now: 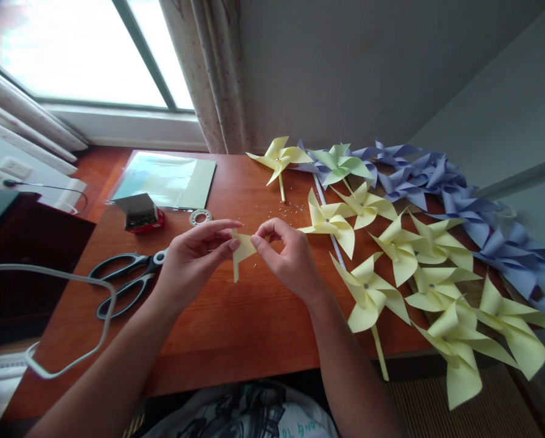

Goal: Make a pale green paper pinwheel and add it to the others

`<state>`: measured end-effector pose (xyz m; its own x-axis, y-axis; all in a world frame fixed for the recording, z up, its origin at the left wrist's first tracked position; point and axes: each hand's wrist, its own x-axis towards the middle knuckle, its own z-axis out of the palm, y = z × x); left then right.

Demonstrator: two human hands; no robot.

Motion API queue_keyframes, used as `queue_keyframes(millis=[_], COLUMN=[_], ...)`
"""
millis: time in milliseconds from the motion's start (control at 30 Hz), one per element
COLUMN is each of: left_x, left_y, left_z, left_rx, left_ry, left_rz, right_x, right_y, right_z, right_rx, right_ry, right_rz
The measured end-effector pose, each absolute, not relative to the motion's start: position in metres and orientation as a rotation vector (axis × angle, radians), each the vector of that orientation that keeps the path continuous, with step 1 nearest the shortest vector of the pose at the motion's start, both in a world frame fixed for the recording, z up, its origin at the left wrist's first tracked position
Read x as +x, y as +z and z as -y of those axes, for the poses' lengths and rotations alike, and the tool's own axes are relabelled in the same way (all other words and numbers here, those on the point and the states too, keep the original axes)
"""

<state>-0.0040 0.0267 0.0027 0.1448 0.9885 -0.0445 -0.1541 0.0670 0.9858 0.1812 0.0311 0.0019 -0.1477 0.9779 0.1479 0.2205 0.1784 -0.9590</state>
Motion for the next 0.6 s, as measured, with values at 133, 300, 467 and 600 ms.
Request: queue_keyframes(millis=[133,300,467,600], left_x=[-0.0038,-0.0033,-0.0034,-0.0047], left_y=[0.0053,0.0079,0.0077,0.0072], left_z=[-0.0263,-0.0257,-0.026,-0.0264], left_rx=[1.112,1.101,1.084,1.078], left_ry=[1.145,1.142,1.147,1.141], left_rz=[-1.044,-1.064,-1.053,-1.024], right_x=[0.1815,0.1816,0.1816,0.1824], right_y=[0.002,0.0029,0.0015,0.0002], right_z=[-0.0311,-0.0315,-0.0324,-0.0334], right_rx=[-1.184,-1.196,-1.192,-1.182], right_ry=[1.045,1.034,1.034,1.047], right_rz=[1.555,1.561,1.558,1.538])
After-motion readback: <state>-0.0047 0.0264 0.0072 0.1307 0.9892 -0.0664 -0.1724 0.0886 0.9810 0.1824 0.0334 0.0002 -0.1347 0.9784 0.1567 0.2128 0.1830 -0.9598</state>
